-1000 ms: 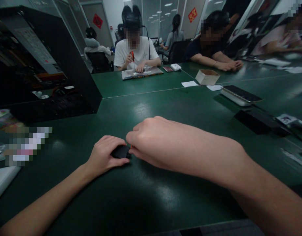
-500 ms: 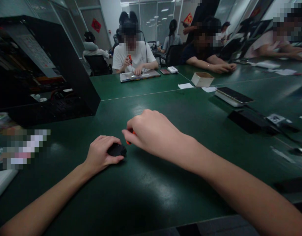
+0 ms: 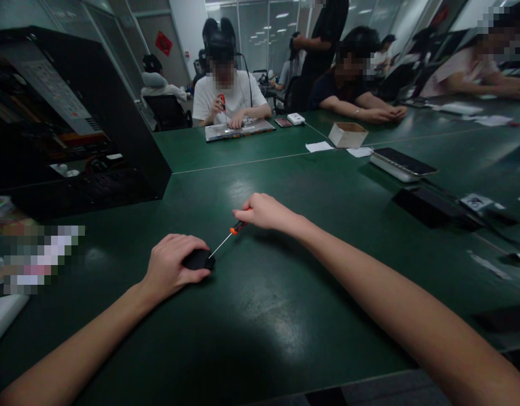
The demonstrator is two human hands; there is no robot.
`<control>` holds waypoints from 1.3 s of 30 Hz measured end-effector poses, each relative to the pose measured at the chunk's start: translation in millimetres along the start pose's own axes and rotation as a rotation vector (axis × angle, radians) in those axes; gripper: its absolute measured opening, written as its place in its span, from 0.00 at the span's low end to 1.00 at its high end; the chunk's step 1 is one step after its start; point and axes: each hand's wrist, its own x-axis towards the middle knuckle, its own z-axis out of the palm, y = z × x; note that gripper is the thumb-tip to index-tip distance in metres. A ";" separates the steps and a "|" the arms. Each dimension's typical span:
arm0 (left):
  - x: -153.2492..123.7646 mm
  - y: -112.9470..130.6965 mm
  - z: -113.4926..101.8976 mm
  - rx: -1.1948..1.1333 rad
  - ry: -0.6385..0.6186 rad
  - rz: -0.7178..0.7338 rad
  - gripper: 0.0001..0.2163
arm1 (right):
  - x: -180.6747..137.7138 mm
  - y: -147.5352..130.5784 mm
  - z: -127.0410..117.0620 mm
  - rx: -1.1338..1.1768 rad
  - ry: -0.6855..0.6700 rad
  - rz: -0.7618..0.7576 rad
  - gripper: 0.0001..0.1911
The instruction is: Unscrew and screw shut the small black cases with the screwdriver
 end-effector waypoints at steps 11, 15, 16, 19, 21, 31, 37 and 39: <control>-0.3 1.6 1.7 0.018 0.010 0.008 0.25 | -45.8 -59.5 -26.1 -0.505 0.287 -0.648 0.25; -0.6 3.9 3.2 0.028 0.040 0.014 0.23 | -53.0 -73.8 -17.7 -0.639 0.226 -0.946 0.26; -0.6 4.0 3.1 0.025 0.036 0.016 0.23 | -52.4 -72.7 -15.9 -0.648 0.231 -0.945 0.26; -0.5 3.6 2.1 0.010 0.008 0.026 0.25 | -48.3 -61.4 -14.8 -0.645 0.262 -0.878 0.27; -0.4 3.1 1.1 0.000 -0.003 0.025 0.25 | -45.9 -52.0 -16.9 -0.640 0.269 -0.851 0.28; -2.0 2.0 0.0 -0.129 0.036 0.036 0.25 | -42.4 -3.4 2.1 -0.266 0.397 -0.700 0.24; -0.6 -10.2 -0.1 -0.174 0.004 -0.098 0.23 | -57.2 24.7 13.5 -0.165 0.448 -0.482 0.26; 0.2 -14.7 1.0 -0.228 0.014 -0.157 0.20 | -59.3 25.7 18.7 -0.148 0.392 -0.446 0.25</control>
